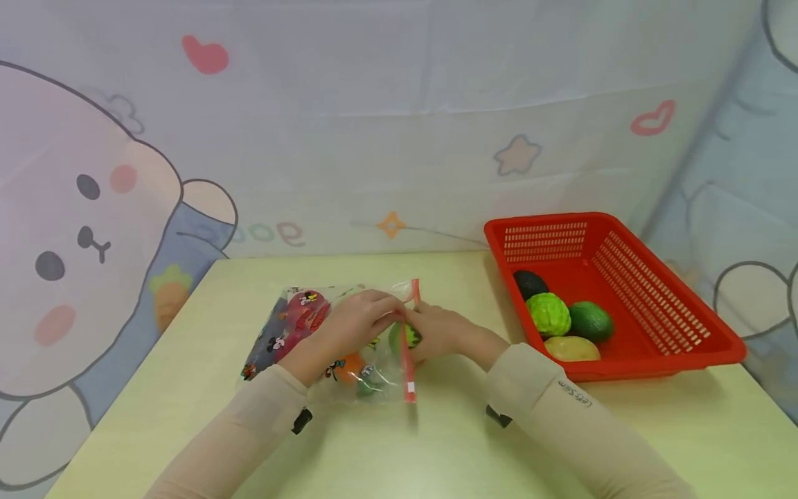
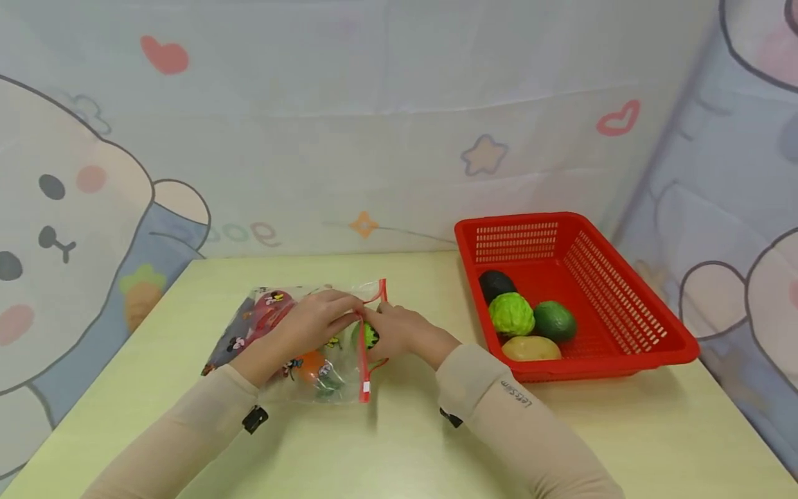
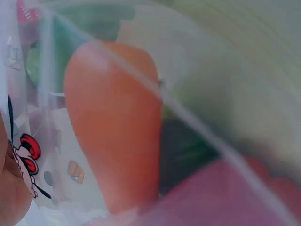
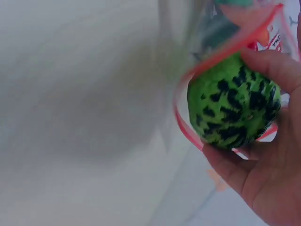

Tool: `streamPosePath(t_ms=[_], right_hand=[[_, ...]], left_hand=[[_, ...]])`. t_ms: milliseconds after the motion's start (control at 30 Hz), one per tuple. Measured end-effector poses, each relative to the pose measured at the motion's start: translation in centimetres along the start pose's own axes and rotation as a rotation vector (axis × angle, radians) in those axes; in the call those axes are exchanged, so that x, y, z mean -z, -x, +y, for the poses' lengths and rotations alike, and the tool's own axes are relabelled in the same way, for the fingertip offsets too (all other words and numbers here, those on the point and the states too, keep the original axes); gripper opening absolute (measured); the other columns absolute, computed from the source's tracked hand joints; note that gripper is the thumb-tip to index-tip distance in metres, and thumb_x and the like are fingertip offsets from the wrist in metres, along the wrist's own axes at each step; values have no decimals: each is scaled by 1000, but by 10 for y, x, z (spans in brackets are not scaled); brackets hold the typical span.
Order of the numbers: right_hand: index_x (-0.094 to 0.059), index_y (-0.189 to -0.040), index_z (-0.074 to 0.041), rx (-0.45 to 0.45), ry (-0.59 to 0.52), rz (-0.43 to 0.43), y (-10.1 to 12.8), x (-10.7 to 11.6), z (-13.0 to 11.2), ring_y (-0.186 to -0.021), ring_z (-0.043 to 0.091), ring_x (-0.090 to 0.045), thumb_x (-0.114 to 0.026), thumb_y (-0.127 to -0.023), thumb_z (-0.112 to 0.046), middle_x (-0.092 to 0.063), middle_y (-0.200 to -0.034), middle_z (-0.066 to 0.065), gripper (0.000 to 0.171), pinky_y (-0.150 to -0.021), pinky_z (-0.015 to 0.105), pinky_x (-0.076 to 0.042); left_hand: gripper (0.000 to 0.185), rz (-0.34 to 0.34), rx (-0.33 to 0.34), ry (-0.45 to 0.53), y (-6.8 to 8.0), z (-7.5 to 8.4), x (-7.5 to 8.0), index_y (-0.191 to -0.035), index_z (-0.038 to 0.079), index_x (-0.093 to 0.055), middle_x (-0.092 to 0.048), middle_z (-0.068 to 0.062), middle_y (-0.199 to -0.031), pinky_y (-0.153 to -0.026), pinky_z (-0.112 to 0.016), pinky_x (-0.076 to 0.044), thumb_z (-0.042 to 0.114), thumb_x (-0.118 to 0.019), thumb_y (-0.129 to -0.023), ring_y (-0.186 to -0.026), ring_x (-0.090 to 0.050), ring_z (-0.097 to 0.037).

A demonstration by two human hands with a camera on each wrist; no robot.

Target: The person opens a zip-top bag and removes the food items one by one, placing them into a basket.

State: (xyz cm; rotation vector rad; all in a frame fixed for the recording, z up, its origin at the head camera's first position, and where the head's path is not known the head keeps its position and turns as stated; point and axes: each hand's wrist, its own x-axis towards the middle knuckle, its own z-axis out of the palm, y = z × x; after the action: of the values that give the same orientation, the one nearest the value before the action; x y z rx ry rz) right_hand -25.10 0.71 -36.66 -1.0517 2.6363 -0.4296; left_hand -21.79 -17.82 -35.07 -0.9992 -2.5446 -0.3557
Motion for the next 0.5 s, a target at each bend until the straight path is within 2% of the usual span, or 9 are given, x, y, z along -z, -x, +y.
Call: streamPosePath(t_ms=[133, 367, 500], right_hand=[[-32, -143, -29, -41, 108, 24, 13, 11, -5, -94, 21, -49, -74, -72, -43, -47, -116, 7, 84, -74, 34, -46], [-44, -131, -22, -19, 191, 95, 37, 29, -3, -76, 17, -52, -68, -75, -34, -49, -112, 9, 62, -63, 28, -45], [-43, -130, -21, -5, 203, 151, 50, 44, 0, -77, 17, -52, -65, -75, -33, -49, -112, 8, 61, -61, 27, -43]], left_hand=[[15, 6, 12, 1, 1, 0, 0, -100, 16, -66, -69, 0, -102, -86, -32, -52, 16, -64, -86, -98, -64, -18], [13, 7, 3, 17, 1, 1, 1, -98, 13, -67, -69, 0, -98, -83, -30, -53, 14, -65, -85, -94, -65, -18], [13, 2, 0, 10, 1, 0, 1, -98, 13, -66, -69, 1, -98, -85, -30, -52, 16, -65, -86, -95, -64, -17]])
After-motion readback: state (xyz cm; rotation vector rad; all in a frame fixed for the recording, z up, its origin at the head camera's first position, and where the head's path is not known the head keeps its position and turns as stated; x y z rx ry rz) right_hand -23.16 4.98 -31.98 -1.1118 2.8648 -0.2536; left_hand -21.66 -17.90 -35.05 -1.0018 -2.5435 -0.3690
